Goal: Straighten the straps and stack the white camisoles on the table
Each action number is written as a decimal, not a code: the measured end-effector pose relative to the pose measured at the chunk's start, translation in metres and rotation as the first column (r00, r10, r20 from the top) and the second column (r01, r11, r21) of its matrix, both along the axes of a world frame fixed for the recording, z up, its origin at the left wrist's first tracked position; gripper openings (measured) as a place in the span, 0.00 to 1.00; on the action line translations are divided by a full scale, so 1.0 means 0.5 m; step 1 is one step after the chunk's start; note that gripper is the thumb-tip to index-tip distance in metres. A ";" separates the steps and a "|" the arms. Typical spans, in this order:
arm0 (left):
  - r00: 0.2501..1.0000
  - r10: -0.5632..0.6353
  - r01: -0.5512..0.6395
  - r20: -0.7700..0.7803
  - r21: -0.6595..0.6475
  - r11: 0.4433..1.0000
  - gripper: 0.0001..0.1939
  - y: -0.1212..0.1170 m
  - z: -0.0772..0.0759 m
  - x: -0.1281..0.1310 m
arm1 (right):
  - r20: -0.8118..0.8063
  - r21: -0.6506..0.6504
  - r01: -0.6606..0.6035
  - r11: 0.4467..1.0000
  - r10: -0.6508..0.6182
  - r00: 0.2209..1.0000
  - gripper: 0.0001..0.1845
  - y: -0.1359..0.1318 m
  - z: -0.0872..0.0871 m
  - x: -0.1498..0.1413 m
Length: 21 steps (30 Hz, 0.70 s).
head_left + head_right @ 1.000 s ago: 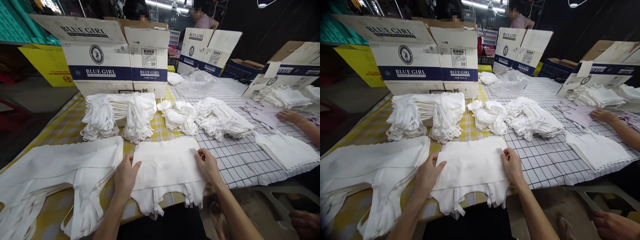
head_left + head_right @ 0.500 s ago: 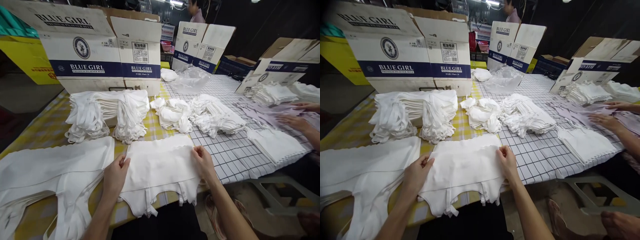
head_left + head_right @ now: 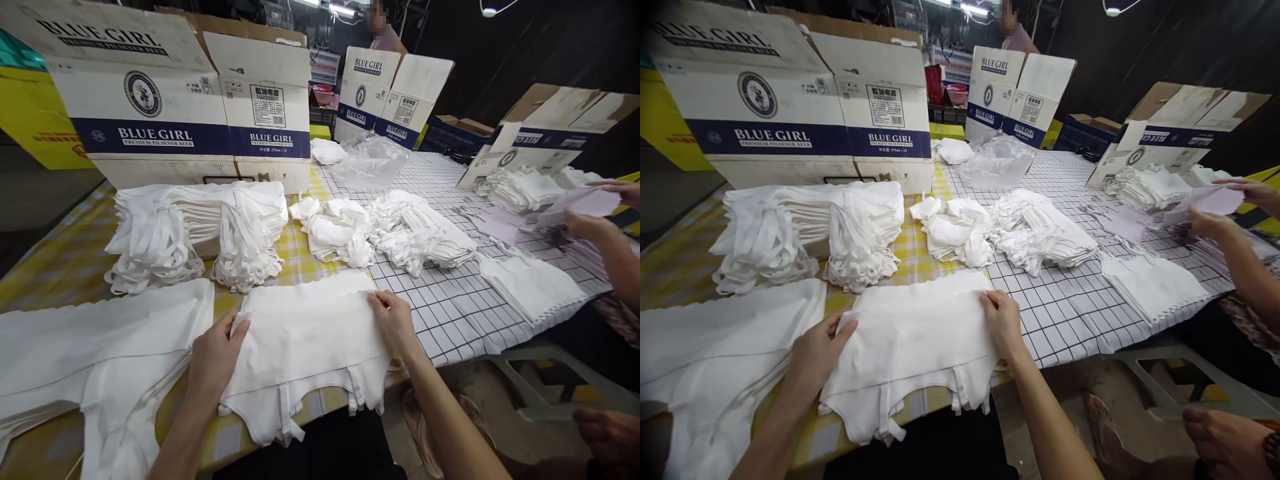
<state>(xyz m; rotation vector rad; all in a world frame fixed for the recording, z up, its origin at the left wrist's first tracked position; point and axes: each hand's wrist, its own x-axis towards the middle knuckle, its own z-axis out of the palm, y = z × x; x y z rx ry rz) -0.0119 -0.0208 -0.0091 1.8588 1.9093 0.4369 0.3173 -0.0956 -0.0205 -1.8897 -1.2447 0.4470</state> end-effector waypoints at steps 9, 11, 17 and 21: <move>0.999 0.032 -0.033 0.020 0.019 0.999 0.19 -0.014 -0.010 -0.001 | 0.320 0.077 0.050 0.996 -0.072 0.945 0.10 -0.021 -0.027 -0.030; 0.999 0.032 -0.033 0.016 0.037 0.999 0.19 -0.015 -0.012 -0.002 | 0.361 0.090 0.050 0.995 -0.080 0.929 0.08 -0.021 -0.030 -0.035; 1.000 0.002 -0.003 0.014 0.076 0.997 0.19 -0.014 -0.020 -0.009 | 0.255 0.070 0.065 0.995 -0.081 0.964 0.07 -0.030 -0.027 -0.043; 0.998 -0.041 0.041 0.038 0.026 0.999 0.18 -0.010 -0.012 -0.010 | 0.196 -0.074 0.031 0.997 -0.016 0.981 0.10 -0.031 -0.013 -0.029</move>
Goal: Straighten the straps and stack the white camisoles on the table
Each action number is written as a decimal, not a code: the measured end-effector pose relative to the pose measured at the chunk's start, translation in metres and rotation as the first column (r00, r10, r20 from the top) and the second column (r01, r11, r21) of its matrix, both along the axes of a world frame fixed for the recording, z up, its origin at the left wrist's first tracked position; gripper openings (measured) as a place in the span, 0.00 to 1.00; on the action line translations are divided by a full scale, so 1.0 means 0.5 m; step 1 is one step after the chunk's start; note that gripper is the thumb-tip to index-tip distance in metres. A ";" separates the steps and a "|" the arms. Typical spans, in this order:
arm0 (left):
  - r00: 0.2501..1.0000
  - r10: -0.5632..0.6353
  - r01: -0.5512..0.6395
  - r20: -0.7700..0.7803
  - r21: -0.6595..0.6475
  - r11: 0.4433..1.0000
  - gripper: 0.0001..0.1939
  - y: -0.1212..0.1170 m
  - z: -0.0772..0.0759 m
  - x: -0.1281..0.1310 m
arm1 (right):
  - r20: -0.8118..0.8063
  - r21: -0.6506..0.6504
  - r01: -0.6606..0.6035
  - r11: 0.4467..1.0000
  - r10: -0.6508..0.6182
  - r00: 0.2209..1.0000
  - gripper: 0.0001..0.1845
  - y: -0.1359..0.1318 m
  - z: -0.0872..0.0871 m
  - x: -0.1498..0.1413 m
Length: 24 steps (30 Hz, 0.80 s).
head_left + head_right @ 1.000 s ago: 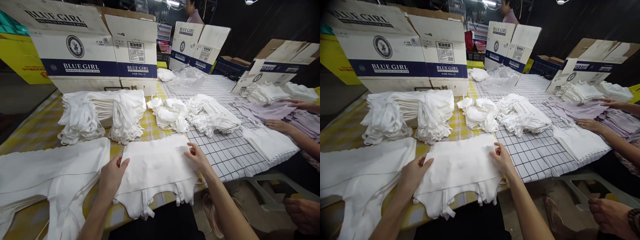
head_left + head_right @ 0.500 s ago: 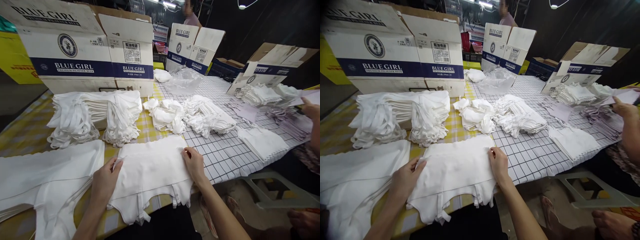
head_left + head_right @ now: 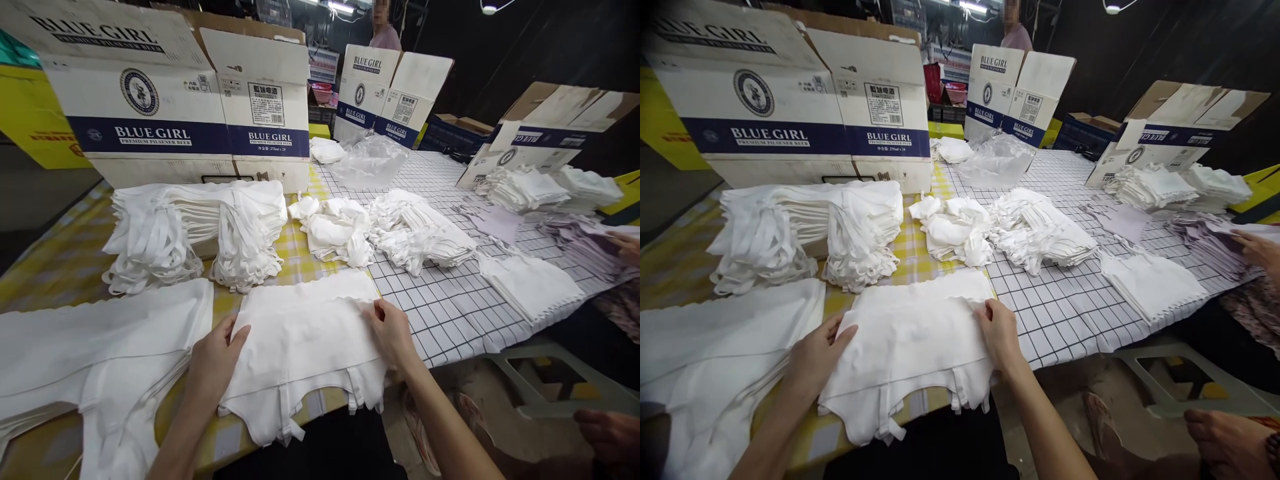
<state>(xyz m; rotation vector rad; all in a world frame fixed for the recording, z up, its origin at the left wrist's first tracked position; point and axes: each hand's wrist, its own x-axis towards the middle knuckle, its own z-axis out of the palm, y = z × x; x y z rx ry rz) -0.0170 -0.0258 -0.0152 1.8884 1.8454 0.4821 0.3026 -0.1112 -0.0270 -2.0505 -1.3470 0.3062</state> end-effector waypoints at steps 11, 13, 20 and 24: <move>0.998 -0.024 0.027 0.066 -0.044 0.999 0.17 -0.013 0.020 -0.009 | -0.123 0.148 -0.207 0.967 0.225 0.967 0.12 -0.018 0.052 0.011; 0.997 -0.009 0.014 0.071 -0.063 0.998 0.18 -0.018 0.023 -0.009 | -0.133 0.161 -0.209 0.965 0.231 0.964 0.12 -0.028 0.044 0.007; 0.987 -0.009 0.025 0.161 -0.098 0.995 0.19 -0.013 0.034 -0.021 | -0.400 0.101 -0.073 0.992 0.107 0.910 0.13 -0.019 0.049 0.031; 0.895 0.032 -0.018 0.444 -0.034 0.999 0.21 0.025 0.105 -0.014 | -0.542 0.217 -0.095 0.972 0.200 0.816 0.15 0.019 0.142 0.049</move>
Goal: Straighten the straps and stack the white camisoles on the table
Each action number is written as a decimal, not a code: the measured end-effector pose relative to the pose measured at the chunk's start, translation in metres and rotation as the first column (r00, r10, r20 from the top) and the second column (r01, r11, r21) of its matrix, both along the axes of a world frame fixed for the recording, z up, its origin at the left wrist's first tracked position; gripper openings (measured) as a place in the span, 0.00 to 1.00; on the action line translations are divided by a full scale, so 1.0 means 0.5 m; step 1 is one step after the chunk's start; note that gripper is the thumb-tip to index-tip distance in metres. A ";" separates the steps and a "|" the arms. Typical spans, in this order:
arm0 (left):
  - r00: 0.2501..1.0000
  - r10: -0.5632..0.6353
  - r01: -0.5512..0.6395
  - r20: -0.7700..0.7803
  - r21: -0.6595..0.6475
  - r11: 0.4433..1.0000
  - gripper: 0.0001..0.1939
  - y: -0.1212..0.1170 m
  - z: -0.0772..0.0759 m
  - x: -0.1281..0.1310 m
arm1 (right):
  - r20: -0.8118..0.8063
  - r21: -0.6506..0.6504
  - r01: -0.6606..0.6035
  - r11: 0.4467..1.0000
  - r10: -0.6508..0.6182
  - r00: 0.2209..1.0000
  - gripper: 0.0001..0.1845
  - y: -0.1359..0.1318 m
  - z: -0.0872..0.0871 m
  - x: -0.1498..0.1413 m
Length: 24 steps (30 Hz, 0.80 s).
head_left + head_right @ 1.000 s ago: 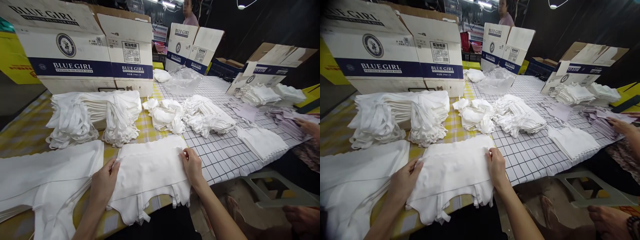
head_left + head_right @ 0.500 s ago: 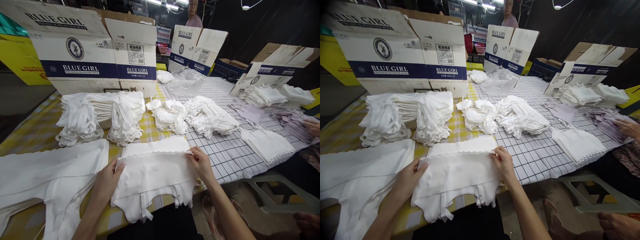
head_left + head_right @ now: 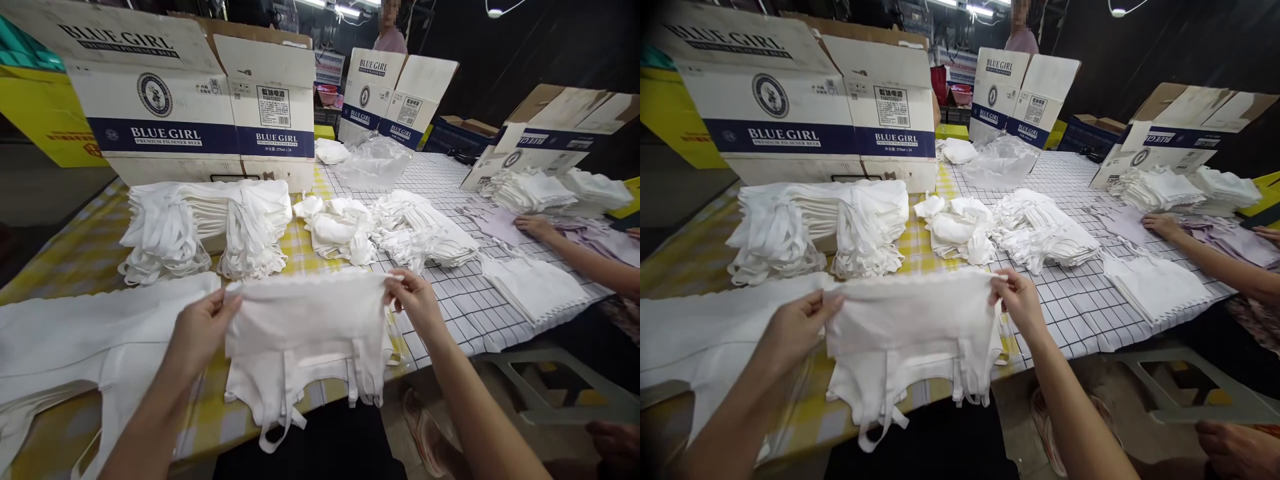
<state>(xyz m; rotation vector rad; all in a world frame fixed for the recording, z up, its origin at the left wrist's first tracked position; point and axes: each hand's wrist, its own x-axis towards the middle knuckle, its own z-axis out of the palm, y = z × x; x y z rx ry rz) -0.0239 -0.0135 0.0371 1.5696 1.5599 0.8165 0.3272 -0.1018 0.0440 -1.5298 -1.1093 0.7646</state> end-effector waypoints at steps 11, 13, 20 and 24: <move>0.952 -0.273 0.226 0.136 0.289 0.930 0.08 -0.066 0.063 -0.038 | 0.092 0.156 -0.228 0.961 0.215 0.972 0.06 -0.053 0.045 0.032; 0.934 -0.355 0.343 0.040 0.179 0.922 0.13 -0.098 -0.006 -0.069 | 0.101 0.028 -0.313 0.949 0.309 0.946 0.06 -0.083 0.000 0.041; 0.759 -0.579 0.623 -0.297 0.073 0.779 0.16 -0.189 -0.118 -0.103 | 0.055 -0.272 -0.413 0.869 0.442 0.895 0.06 -0.153 -0.065 0.039; 0.739 -0.581 0.633 -0.341 0.057 0.772 0.15 -0.194 -0.132 -0.108 | 0.061 -0.299 -0.400 0.866 0.436 0.898 0.05 -0.154 -0.067 0.035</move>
